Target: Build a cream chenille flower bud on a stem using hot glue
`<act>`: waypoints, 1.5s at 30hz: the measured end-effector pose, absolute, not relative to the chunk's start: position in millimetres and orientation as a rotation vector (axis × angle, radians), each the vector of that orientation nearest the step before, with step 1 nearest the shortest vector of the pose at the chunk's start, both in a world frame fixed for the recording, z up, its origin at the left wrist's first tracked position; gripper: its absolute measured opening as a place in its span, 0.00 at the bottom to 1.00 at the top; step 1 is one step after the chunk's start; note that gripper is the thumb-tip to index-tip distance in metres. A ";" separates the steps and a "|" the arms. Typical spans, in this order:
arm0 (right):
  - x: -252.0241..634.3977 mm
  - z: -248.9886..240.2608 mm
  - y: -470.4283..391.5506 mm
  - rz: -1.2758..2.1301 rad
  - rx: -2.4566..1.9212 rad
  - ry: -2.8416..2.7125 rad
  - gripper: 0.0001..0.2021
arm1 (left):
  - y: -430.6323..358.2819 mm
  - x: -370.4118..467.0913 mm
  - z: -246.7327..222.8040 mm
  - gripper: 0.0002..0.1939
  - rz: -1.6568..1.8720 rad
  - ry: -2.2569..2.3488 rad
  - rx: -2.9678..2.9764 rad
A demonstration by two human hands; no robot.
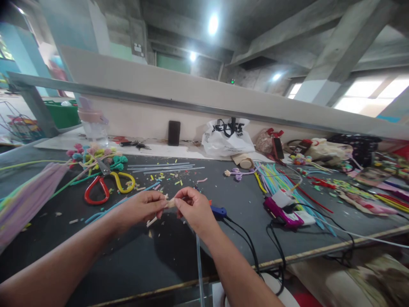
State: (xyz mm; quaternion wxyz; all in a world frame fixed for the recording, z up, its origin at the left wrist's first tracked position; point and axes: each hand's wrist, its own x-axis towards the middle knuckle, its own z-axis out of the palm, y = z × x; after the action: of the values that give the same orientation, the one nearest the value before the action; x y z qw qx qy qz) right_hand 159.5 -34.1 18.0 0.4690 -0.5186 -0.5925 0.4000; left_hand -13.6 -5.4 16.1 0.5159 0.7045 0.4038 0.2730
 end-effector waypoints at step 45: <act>127.4 -9.8 -43.2 0.865 -1.260 -1.524 0.10 | -0.8 -9.5 8.3 0.05 0.831 0.615 0.952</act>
State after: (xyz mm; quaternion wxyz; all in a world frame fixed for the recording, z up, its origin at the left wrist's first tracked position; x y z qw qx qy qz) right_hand 127.4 -43.2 -9.8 0.4721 -0.5147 -0.6224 0.3532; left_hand -9.5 -0.8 8.3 0.7630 0.4378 0.2830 0.3822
